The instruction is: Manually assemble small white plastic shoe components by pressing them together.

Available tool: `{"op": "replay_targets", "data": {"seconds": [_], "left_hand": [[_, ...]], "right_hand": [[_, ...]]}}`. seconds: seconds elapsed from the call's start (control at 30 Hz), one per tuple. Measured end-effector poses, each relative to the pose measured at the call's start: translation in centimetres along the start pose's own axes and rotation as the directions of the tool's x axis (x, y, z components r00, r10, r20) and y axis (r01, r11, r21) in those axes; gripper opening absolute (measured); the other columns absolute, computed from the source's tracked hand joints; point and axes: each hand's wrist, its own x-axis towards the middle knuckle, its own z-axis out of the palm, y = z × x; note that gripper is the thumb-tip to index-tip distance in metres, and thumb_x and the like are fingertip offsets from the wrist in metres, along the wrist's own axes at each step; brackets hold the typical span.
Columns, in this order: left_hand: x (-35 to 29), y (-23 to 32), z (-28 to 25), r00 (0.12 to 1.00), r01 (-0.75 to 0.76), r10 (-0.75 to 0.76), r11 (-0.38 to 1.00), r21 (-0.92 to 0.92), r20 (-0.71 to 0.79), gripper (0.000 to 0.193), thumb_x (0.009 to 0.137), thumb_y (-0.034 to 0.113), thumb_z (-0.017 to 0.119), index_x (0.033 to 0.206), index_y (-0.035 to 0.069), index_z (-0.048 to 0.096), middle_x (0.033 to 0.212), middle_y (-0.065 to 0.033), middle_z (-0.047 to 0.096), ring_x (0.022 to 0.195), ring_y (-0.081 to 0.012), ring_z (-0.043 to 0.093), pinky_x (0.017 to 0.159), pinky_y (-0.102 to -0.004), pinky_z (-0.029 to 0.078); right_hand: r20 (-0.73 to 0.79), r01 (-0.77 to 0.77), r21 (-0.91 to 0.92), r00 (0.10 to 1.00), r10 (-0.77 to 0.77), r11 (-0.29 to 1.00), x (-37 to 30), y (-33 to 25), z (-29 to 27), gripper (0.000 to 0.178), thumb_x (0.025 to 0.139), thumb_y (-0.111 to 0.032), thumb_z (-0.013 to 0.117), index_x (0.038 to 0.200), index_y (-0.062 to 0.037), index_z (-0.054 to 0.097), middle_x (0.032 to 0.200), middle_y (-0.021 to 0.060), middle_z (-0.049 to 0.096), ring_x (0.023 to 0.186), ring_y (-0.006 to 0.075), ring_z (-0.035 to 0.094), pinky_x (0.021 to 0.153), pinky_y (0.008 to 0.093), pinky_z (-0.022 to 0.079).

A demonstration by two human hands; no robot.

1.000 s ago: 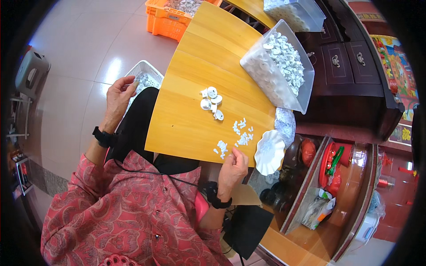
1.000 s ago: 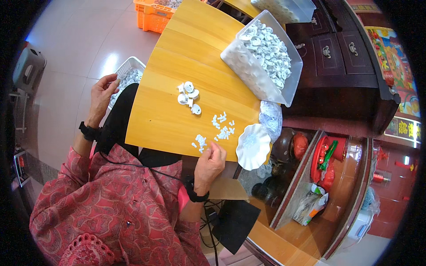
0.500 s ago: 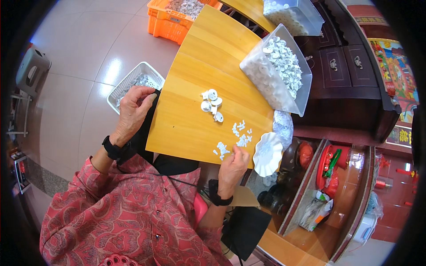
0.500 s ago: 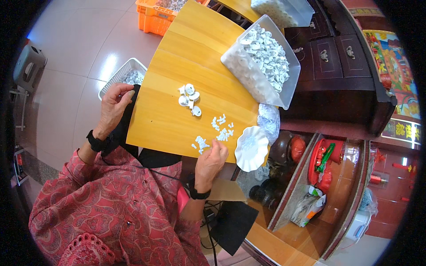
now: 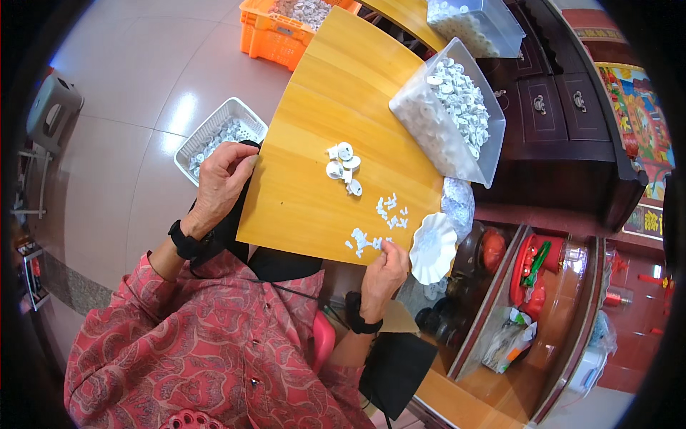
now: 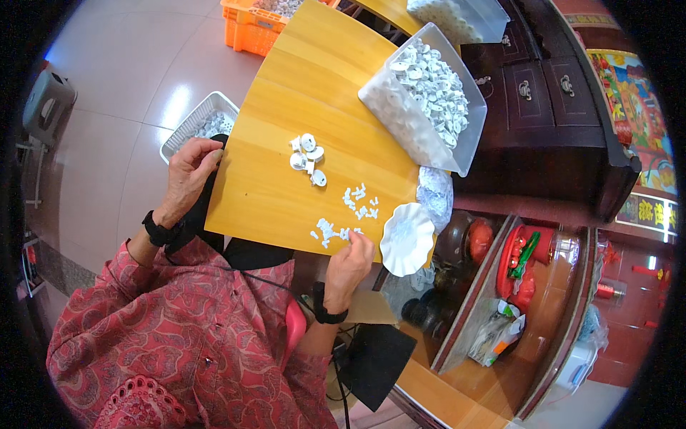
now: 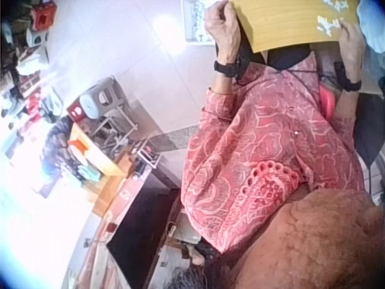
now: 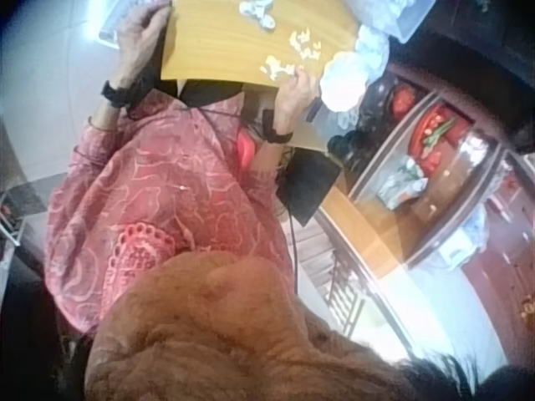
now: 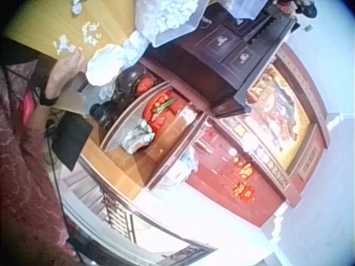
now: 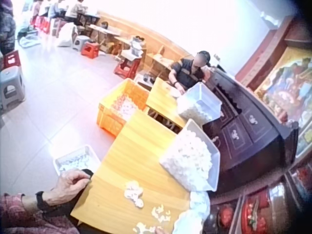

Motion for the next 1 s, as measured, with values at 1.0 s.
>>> {"op": "replay_targets", "data": {"seconds": [1.0], "left_hand": [[-2.8,3.3,2.2,0.962,-0.262,0.257,0.964,0.051,0.098,0.013,0.084,-0.004,0.066,0.097,-0.002,0.066,0.091,-0.0116,0.064,0.075,-0.0208,0.064,0.063,-0.0279,0.051]], "right_hand": [[0.083,0.193,-0.029,0.978,-0.190,0.981,0.3,-5.0,1.5,0.032,0.083,0.006,0.056,0.113,-0.0001,0.065,0.114,0.0150,0.060,0.106,0.0349,0.056,0.093,0.0461,0.044]]}}
